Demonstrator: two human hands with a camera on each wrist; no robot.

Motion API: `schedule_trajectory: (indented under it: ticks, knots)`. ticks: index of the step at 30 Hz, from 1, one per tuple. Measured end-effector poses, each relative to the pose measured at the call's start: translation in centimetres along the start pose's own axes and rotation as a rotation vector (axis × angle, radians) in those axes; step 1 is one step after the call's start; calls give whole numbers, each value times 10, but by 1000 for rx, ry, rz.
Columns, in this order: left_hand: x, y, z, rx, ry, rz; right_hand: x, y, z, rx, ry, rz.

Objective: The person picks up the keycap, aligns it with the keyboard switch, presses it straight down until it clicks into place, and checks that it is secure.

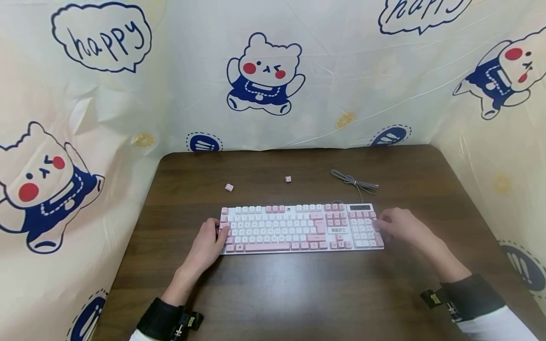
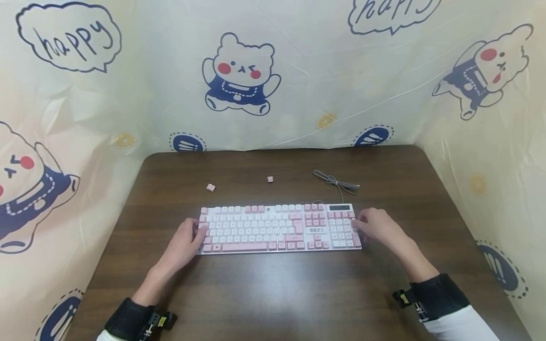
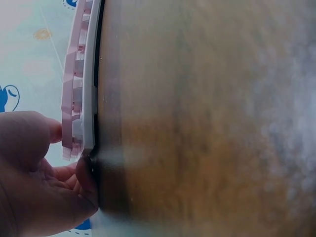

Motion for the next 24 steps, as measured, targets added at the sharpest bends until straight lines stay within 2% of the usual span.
schedule_trajectory:
  ticks: [12, 18, 24]
  knots:
    - [0, 0, 0, -5, 0, -1, 1, 4, -1, 15, -11, -9]
    - [-2, 1, -1, -3, -6, -6, 1, 1, 0, 56, 8, -6]
    - [-1, 1, -1, 2, -10, -4, 1, 5, -6, 64, -17, -5]
Point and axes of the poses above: each hand's wrist, its own z-axis away from the middle knuckle, its own x-axis out of the palm, y = z × x, the point moved 7 cm from there along -z, towards the middle knuckle, and after that the axes turned 13 degrees about -y, right-handed, at the moved point
